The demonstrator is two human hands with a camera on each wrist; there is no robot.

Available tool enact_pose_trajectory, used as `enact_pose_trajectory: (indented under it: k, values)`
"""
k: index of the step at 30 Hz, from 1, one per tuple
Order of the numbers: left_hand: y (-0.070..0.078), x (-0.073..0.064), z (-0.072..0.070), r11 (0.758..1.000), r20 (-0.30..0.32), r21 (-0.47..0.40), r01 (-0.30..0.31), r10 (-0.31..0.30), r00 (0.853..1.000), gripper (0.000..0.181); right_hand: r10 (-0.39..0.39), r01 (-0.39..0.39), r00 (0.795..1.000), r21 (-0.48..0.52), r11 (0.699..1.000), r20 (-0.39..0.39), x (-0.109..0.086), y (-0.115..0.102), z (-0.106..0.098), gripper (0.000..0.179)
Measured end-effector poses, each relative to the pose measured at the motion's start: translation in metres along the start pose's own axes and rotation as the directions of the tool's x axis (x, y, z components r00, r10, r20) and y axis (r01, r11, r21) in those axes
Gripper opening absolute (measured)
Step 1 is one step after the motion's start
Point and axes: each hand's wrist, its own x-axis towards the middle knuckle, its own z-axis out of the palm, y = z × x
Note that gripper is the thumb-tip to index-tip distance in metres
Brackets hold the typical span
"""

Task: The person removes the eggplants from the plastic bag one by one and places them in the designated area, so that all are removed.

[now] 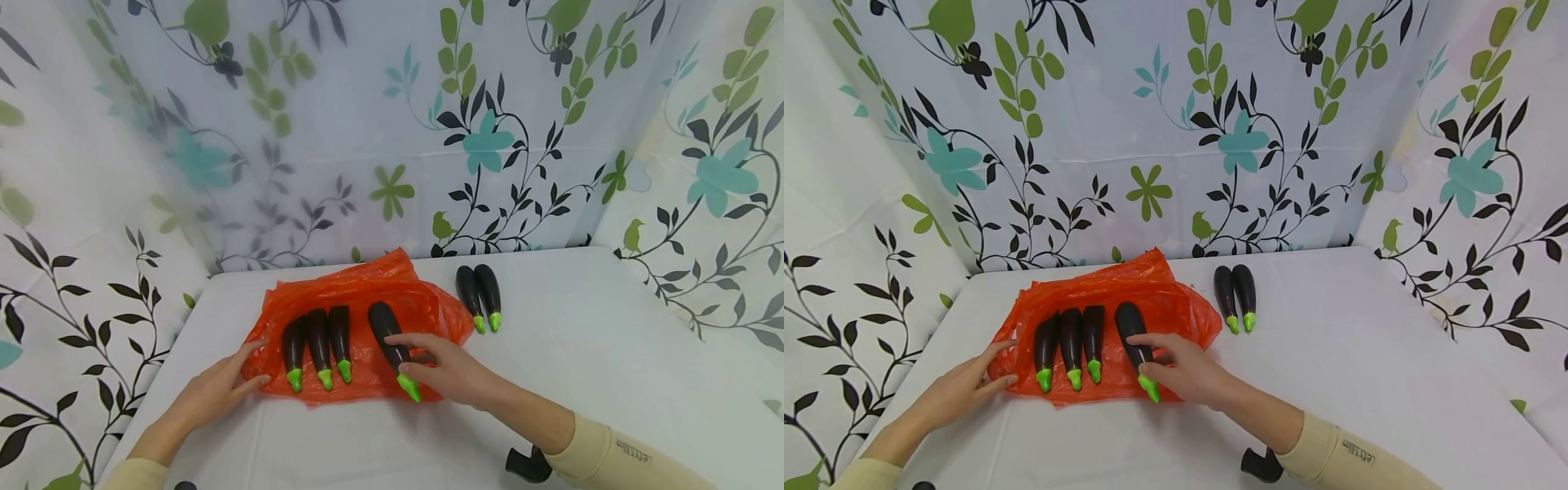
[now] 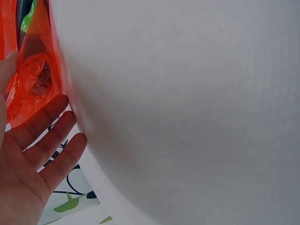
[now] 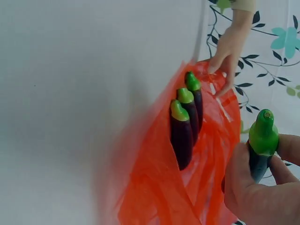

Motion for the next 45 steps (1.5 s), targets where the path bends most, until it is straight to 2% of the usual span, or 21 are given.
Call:
enact_pose_trajectory:
  k: [9, 16, 21, 35, 45]
  values:
    - [0.001, -0.001, -0.001, 1.000, -0.012, 0.007, -0.005, 0.005, 1.000, 0.075, -0.046, 0.046, 0.994, -0.003, 0.999, -0.101, -0.015, -0.013, -0.027, 0.045]
    - [0.002, 0.000, -0.002, 1.000, -0.014, 0.007, -0.007, 0.007, 1.000, 0.076, -0.022, 0.025, 0.975, 0.012, 1.000, -0.220, -0.006, -0.009, -0.055, 0.046]
    - [0.001, 0.001, -0.002, 1.000, -0.028, 0.011, -0.017, 0.018, 0.999, 0.074, 0.003, 0.004, 0.961, 0.025, 1.000, -0.277, 0.002, -0.001, -0.075, 0.046]
    - [0.003, 0.000, -0.003, 0.999, -0.041, 0.011, -0.032, 0.033, 0.999, 0.074, 0.061, -0.072, 0.939, -0.020, 0.997, -0.337, 0.014, 0.030, -0.117, 0.055]
    - [0.002, -0.002, -0.002, 0.999, -0.038, 0.009, -0.037, 0.038, 0.999, 0.073, 0.114, -0.135, 0.931, -0.039, 0.990, -0.346, 0.016, 0.057, -0.138, 0.057]
